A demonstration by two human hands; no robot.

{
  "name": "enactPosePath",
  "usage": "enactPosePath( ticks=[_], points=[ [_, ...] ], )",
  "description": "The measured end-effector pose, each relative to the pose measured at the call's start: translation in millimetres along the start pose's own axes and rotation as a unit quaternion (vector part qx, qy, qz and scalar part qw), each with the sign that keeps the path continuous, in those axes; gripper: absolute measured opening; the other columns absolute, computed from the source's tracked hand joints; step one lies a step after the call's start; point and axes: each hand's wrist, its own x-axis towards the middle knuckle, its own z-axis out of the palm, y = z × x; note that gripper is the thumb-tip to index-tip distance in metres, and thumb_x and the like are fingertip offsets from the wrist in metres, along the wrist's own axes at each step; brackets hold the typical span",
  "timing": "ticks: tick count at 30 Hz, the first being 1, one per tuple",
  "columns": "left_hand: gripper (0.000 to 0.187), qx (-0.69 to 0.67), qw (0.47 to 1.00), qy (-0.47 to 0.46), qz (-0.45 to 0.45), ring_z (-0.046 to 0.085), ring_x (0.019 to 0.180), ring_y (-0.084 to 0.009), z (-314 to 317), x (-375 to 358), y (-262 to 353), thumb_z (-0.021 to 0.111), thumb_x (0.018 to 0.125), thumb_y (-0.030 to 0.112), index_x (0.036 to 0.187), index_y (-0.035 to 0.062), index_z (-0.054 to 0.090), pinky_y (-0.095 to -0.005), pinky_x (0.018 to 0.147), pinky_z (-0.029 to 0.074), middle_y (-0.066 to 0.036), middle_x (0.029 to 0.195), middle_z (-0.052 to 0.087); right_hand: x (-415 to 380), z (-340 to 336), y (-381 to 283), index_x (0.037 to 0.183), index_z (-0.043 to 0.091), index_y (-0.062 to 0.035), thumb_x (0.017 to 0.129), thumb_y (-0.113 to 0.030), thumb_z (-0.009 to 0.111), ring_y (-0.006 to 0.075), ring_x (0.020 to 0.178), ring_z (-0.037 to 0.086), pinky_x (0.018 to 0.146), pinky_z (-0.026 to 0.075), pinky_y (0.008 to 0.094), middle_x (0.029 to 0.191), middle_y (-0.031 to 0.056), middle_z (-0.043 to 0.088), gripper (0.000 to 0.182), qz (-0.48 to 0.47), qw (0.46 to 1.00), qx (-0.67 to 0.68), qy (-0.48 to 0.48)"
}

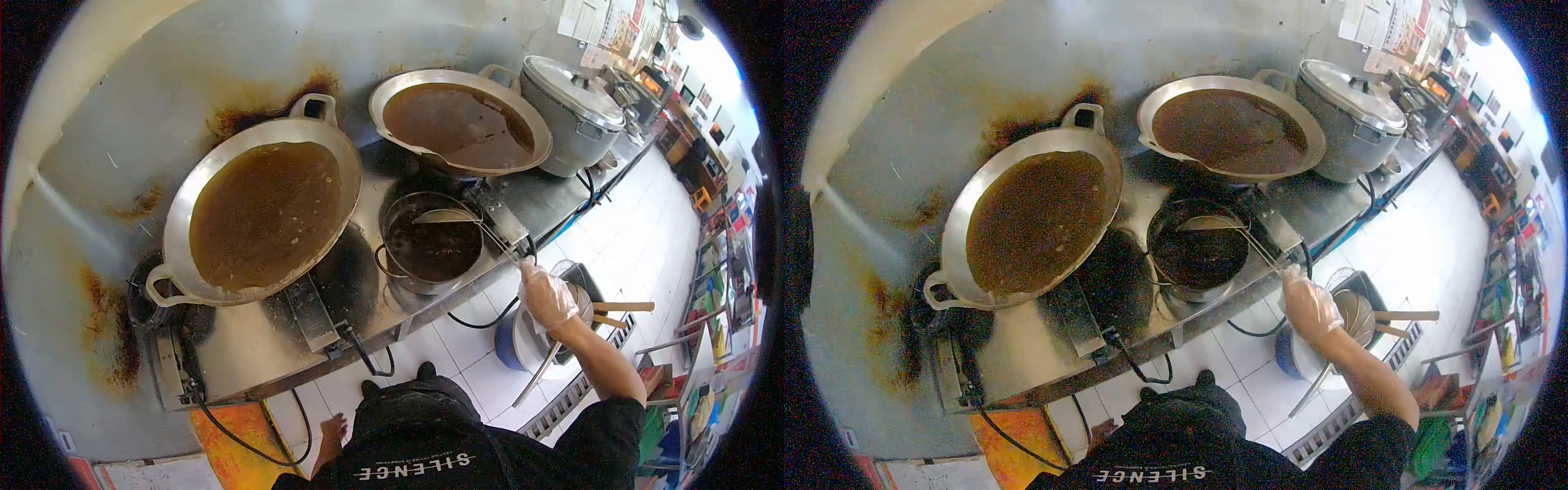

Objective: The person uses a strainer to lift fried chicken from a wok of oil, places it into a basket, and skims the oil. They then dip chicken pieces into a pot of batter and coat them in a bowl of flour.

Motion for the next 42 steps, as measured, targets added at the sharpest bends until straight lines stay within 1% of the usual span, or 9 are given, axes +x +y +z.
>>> enactPosePath(
  ticks=[8, 15, 21, 25, 28, 30, 32, 39, 42],
  points=[
    [0.016, 0.081, 0.989, 0.122, -0.024, 0.062, 0.064, -0.0231, -78, -5, -74, 0.065, 0.079, 0.019, 0.085, 0.0041, 0.065, -0.0374, 0.056, 0.048, -0.011, 0.074, 0.066, -13, -43, -27, 0.111, 0.051, -0.0046, 0.089, -0.005, 0.043, 0.048, 0.081, 0.061, 0.067, 0.047, 0.0561, 0.084, 0.0285, 0.061, 0.024, 0.078, 0.995, 0.058, -0.011],
    [0.02, 0.074, 0.991, 0.104, 0.04, 0.065, 0.07, -0.0239, -51, 56, -74, 0.057, 0.085, 0.016, 0.096, 0.0013, 0.063, -0.0362, 0.057, 0.05, -0.013, 0.085, 0.068, 32, -121, -138, 0.112, 0.05, -0.0024, 0.092, -0.006, 0.044, 0.0484, 0.083, 0.058, 0.07, 0.044, 0.0551, 0.089, 0.0316, 0.058, 0.021, -0.085, 0.981, 0.126, 0.119],
    [0.026, -0.101, 0.984, 0.099, 0.104, 0.064, 0.064, -0.0222, -17, 30, -24, 0.057, 0.086, 0.011, 0.106, -0.0044, 0.06, -0.0291, 0.046, 0.046, -0.018, 0.094, 0.069, 232, -89, -229, 0.091, 0.064, 0.0019, 0.083, -0.008, 0.055, 0.0424, 0.09, 0.064, 0.082, 0.052, 0.0472, 0.093, 0.0266, 0.065, 0.015, -0.232, 0.966, -0.074, 0.087],
    [0.025, -0.146, 0.97, 0.122, 0.149, 0.063, 0.063, -0.0223, -59, 48, -58, 0.058, 0.086, 0.012, 0.105, -0.0049, 0.06, -0.0295, 0.046, 0.047, -0.017, 0.09, 0.068, 328, -60, -288, 0.079, 0.068, -0.0001, 0.076, -0.01, 0.062, 0.0329, 0.078, 0.068, 0.069, 0.054, 0.0388, 0.081, 0.0182, 0.067, 0.011, -0.402, 0.872, -0.279, 0.018],
    [0.023, -0.184, 0.963, 0.164, 0.104, 0.061, 0.062, -0.023, -94, 31, -88, 0.056, 0.088, 0.014, 0.103, -0.002, 0.06, -0.0309, 0.046, 0.047, -0.017, 0.09, 0.067, 410, 6, -310, 0.085, 0.072, -0.0027, 0.074, -0.013, 0.068, 0.0278, 0.087, 0.068, 0.079, 0.055, 0.0354, 0.091, 0.012, 0.07, 0.015, -0.565, 0.676, -0.471, -0.046],
    [0.022, -0.275, 0.95, 0.075, 0.13, 0.059, 0.06, -0.0235, -137, 35, -146, 0.049, 0.09, 0.022, 0.098, 0.0045, 0.061, -0.0346, 0.046, 0.046, -0.014, 0.088, 0.067, 369, -29, -338, 0.088, 0.073, -0.0102, 0.077, -0.018, 0.064, 0.0204, 0.054, 0.061, 0.046, 0.046, 0.0363, 0.062, 0.0077, 0.062, 0.016, -0.424, 0.857, -0.257, -0.141],
    [0.023, -0.162, 0.973, 0.09, 0.138, 0.058, 0.059, -0.0233, -153, 19, -178, 0.046, 0.09, 0.026, 0.092, 0.0104, 0.062, -0.0368, 0.047, 0.046, -0.012, 0.086, 0.066, 319, -72, -384, 0.092, 0.073, -0.0121, 0.079, -0.016, 0.063, 0.0192, 0.051, 0.058, 0.042, 0.043, 0.0361, 0.061, 0.0065, 0.062, 0.016, -0.289, 0.906, -0.181, -0.251],
    [0.02, 0.083, 0.978, 0.185, 0.052, 0.059, 0.061, -0.0221, -169, -4, -195, 0.051, 0.089, 0.021, 0.098, 0.0057, 0.061, -0.0337, 0.047, 0.047, -0.013, 0.087, 0.067, 274, -90, -426, 0.104, 0.073, -0.0154, 0.085, -0.012, 0.057, 0.0127, 0.048, 0.05, 0.039, 0.038, 0.0294, 0.06, 0.0023, 0.056, 0.025, -0.222, 0.898, -0.023, -0.378],
    [0.02, 0.086, 0.976, 0.179, 0.093, 0.06, 0.062, -0.0216, -163, 15, -173, 0.053, 0.089, 0.018, 0.101, 0.0036, 0.06, -0.0324, 0.047, 0.047, -0.013, 0.088, 0.067, 258, -100, -427, 0.086, 0.071, -0.01, 0.09, -0.017, 0.058, 0.0096, 0.037, 0.041, 0.033, 0.035, 0.0279, 0.05, -0.0038, 0.045, 0.015, -0.163, 0.855, 0.153, -0.468]
  ],
)
